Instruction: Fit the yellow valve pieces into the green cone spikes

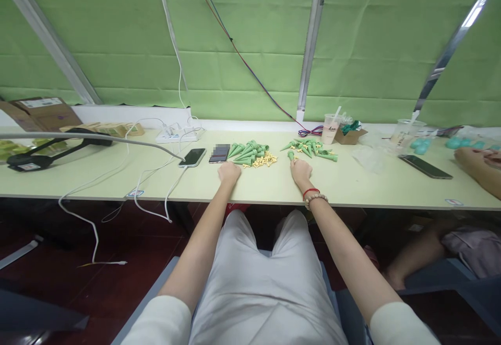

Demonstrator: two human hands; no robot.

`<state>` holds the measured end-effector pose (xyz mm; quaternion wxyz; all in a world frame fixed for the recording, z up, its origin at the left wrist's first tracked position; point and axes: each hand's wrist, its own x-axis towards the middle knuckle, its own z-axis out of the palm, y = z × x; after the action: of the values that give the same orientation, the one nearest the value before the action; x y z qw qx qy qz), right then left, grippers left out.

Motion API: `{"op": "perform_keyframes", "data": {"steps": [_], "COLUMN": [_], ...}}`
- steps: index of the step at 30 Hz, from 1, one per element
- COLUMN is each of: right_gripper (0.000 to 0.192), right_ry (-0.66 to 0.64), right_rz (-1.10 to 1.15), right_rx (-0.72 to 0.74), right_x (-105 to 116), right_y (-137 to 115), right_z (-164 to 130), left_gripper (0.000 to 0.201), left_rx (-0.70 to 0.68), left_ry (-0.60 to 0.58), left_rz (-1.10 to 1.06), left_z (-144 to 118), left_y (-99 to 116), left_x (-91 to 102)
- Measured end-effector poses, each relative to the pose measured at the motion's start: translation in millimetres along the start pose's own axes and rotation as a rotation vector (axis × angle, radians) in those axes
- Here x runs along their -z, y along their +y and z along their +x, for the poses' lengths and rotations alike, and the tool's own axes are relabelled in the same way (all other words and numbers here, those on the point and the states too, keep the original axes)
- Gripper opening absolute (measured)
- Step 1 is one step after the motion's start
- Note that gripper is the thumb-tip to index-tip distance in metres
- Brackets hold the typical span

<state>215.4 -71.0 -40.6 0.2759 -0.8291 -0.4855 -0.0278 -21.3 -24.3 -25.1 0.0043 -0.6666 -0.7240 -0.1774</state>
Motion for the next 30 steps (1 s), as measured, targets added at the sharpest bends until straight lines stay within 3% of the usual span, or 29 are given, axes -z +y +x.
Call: {"op": "perform_keyframes", "data": {"steps": [8,13,19,30], "right_gripper": [0.048,0.042,0.044,0.030], "right_ry": [0.020,0.047,0.077,0.141], "right_rz": [0.151,0.199,0.219,0.256], "right_rx": [-0.116,-0.168,-0.134,-0.027], "right_x": [1,2,5,10], "right_y": [10,12,10,9], "right_z": [6,6,3,-3], "left_gripper": [0.034,0.034,0.034,0.035], "left_rx": [-0.001,0.000,0.006,0.004], "left_ry": [0.007,0.010,0.008,0.005], "left_rz": [-0.005,-0.007,-0.008,-0.018], "left_z": [1,1,1,1], "left_y": [0,-1,0,-1], "left_x": [-1.4,-1.3,-1.1,-1.2]}}
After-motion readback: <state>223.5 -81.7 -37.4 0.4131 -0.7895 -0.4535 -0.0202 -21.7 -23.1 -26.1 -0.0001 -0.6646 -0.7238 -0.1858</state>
